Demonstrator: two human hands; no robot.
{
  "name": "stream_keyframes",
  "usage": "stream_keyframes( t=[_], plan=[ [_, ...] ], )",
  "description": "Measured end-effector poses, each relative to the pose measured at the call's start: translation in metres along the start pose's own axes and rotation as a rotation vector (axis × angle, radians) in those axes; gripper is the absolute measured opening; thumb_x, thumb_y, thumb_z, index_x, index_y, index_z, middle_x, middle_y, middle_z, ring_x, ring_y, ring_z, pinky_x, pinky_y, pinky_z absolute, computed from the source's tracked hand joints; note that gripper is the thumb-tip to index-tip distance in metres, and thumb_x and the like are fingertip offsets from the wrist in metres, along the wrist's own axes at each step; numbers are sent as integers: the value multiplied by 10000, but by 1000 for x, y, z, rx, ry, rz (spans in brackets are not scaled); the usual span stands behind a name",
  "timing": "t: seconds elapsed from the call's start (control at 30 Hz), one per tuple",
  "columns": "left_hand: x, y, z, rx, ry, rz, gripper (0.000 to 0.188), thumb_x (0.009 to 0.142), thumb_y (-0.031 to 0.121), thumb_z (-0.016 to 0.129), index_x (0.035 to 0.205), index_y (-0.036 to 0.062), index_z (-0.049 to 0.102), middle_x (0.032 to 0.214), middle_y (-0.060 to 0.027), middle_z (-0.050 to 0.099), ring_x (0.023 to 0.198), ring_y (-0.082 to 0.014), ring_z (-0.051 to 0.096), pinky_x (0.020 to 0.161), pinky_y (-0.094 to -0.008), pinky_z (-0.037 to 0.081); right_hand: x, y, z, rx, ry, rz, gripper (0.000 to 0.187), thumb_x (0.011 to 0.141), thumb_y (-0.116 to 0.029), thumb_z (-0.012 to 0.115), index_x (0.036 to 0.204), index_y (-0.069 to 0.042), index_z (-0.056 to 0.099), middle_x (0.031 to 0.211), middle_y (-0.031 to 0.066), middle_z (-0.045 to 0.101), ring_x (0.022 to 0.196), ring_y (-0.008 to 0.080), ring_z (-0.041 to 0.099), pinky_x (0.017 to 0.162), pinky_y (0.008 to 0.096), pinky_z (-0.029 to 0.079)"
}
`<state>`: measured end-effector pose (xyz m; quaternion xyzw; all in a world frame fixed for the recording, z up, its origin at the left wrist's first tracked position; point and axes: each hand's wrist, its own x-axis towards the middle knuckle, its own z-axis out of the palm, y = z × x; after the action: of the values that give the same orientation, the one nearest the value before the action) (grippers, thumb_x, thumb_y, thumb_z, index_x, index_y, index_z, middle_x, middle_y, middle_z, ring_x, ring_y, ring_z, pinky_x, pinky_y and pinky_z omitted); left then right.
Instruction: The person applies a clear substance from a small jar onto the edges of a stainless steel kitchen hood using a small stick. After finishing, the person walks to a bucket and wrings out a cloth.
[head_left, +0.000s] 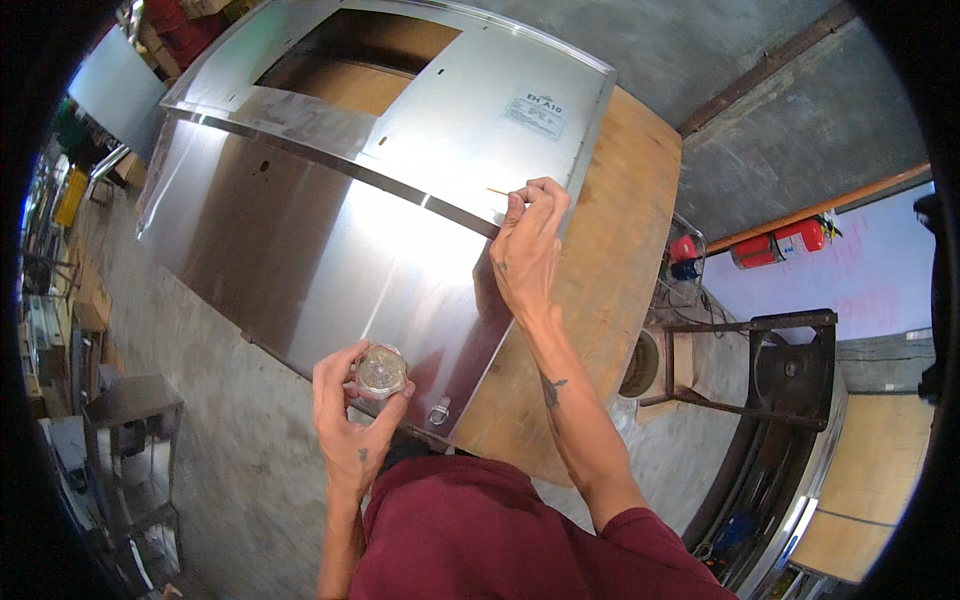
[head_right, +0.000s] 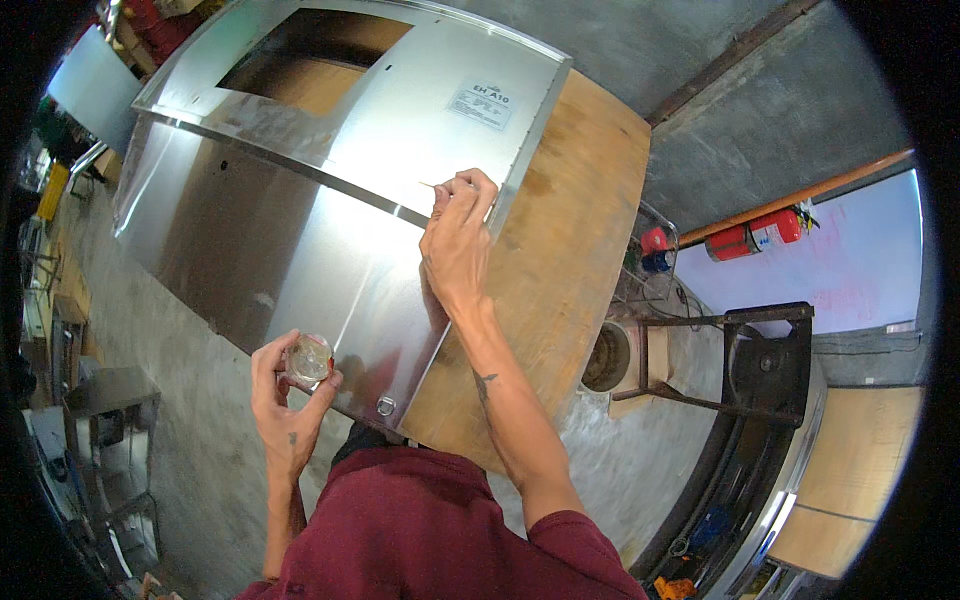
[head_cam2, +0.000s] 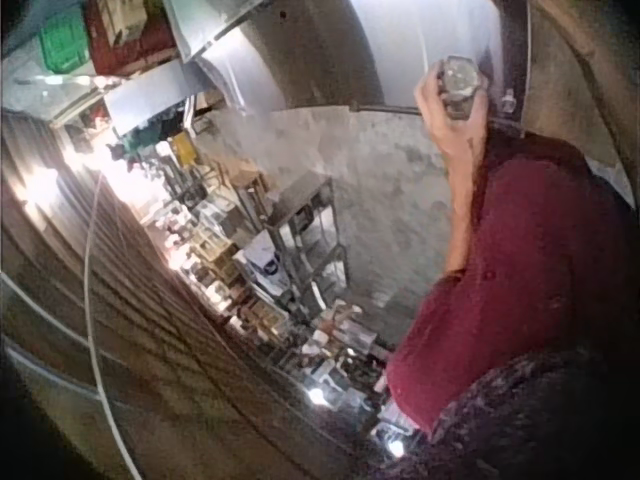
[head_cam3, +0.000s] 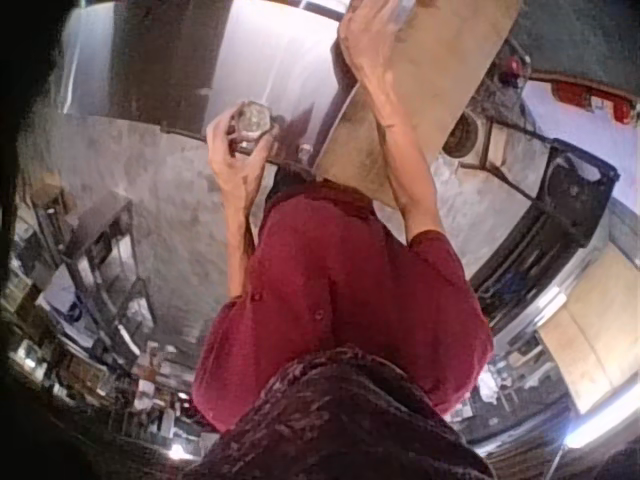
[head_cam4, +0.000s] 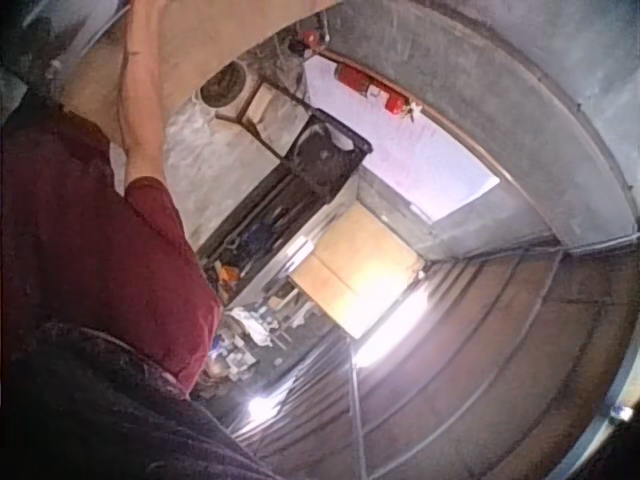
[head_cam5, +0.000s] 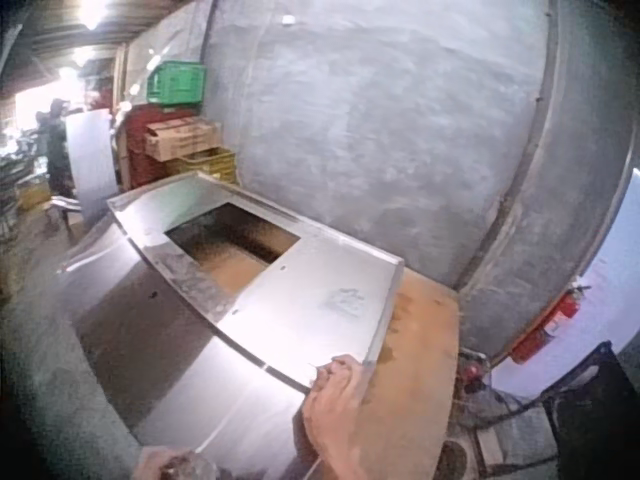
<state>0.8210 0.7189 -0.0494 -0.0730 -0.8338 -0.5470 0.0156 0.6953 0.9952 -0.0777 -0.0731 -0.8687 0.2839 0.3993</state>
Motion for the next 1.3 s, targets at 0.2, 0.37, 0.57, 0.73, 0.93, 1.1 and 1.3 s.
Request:
stream_keyframes(
  t=[0.2, 0.37, 0.57, 0.73, 0.93, 1.1, 1.3],
  plan=[
    [-11, 16, -22, 20, 53, -17, 704, 876, -32, 926, 1520, 62, 658, 1450, -72, 588, 1268, -216, 670, 1030, -373, 629, -3, -15, -8, -12, -50, 74, 149, 1184, -104, 583, 1254, 16, 529, 1333, 250, 542, 974, 433, 689, 724, 533, 597],
    [-8, 43, -37, -1, 94, -83, 696, 890, -45, 911, 1527, 62, 650, 1464, -73, 583, 1314, -220, 653, 1080, -375, 613, 0, -51, -20, 47, -48, 70, 169, 1195, -115, 568, 1244, 40, 523, 1304, 262, 520, 1104, 436, 630, 855, 528, 577],
    [11, 62, -35, -11, 91, -94, 693, 898, -49, 900, 1534, 59, 644, 1459, -77, 584, 1328, -221, 649, 1072, -368, 614, 4, -66, -31, 68, -52, 99, 203, 1211, -130, 544, 1270, 62, 515, 1281, 256, 508, 1107, 407, 623, 877, 510, 581],
    [24, 56, -14, -18, 149, -72, 670, 847, 32, 958, 1468, 59, 707, 1400, -112, 649, 1195, -225, 707, 929, -378, 633, 11, -41, -49, 612, -22, 511, 252, 1238, -207, 499, 1287, 40, 476, 1365, 196, 492, 1015, 249, 713, 841, 412, 698],
    [24, 57, 2, 23, 93, -48, 666, 866, 14, 937, 1484, 78, 696, 1413, -96, 637, 1238, -217, 689, 983, -369, 633, -5, -3, -99, 585, -116, 361, 268, 1244, -226, 478, 1303, 36, 466, 1376, 183, 491, 1071, 252, 750, 911, 399, 689],
    [28, 61, 14, -3, 127, -67, 653, 859, 36, 951, 1465, 76, 711, 1407, -107, 651, 1205, -216, 702, 967, -361, 633, -24, 15, -105, 434, -223, 214, 226, 1245, -199, 478, 1297, 22, 474, 1354, 184, 490, 1144, 314, 779, 950, 400, 661],
    [25, 64, 16, -31, 127, -97, 673, 871, 49, 956, 1489, 65, 690, 1411, -102, 634, 1222, -221, 700, 1016, -364, 643, -27, 24, -104, 306, -240, 18, 173, 1220, -121, 521, 1248, 49, 507, 1316, 189, 487, 1142, 320, 784, 969, 400, 670]
  ],
)
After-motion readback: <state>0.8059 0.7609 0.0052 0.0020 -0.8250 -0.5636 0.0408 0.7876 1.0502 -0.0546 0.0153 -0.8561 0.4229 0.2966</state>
